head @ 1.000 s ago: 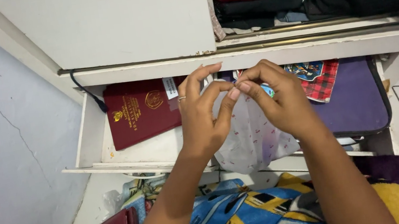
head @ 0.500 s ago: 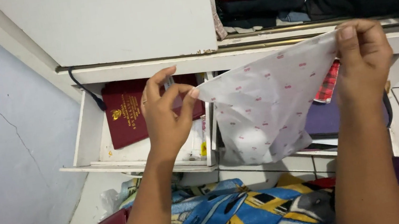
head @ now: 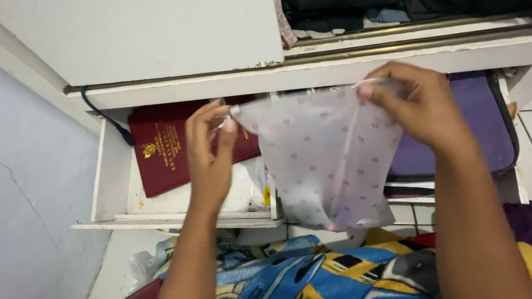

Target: Organizing and searching through various items inside a white cabinet drawer, including folders, papers, and bags.

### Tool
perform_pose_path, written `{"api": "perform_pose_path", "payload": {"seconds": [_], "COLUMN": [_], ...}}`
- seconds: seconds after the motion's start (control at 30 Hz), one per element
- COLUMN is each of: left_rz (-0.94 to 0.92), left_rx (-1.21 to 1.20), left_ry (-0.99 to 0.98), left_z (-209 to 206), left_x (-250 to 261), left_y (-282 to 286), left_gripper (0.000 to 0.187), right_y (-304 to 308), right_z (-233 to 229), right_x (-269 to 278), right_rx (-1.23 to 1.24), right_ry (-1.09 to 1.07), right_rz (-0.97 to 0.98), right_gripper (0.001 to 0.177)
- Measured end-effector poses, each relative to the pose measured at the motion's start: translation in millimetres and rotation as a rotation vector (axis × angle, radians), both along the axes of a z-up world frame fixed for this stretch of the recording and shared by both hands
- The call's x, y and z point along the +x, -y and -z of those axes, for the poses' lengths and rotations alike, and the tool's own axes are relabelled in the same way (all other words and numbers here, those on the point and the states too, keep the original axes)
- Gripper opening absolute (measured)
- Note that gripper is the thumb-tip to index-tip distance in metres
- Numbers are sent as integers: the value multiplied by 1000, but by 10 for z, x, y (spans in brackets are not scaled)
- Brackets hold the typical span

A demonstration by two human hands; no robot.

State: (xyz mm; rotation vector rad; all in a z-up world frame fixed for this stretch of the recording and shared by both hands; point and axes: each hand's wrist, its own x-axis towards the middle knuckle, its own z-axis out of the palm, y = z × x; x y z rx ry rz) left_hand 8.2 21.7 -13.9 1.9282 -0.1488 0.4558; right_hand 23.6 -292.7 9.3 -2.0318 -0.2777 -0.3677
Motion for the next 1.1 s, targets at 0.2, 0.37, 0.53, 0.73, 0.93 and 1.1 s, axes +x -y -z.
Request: {"api": "perform_pose_path", "payload": {"seconds": [0.2, 0.37, 0.53, 0.73, 0.93, 1.1], "left_rz": [-78, -172, -161, -160, -80, -263], "left_rx": [189, 473, 577, 693, 749, 935], "left_ry": [-184, -243, -290, -381, -402, -356], "left_z": [707, 1372, 1774, 1917, 1655, 1619], "left_x": [190, 301, 389, 528, 454, 293], "left_y": [-785, -1439, -1628, -1718, -2025, -2296], "left_gripper": [55, 47, 40, 40, 41, 32], "right_y": [59, 623, 958, 46, -283, -88], "right_z": [208, 415, 1018, 899, 1249, 1499], "right_x": [214, 417, 805, 543, 720, 803], "right_rx": [373, 888, 716, 137, -416, -595], "right_ry": [537, 400, 402, 550, 672, 375], "right_rz": [294, 252, 87, 183, 221, 380], "right_gripper": [17, 33, 46, 56, 40, 16]}}
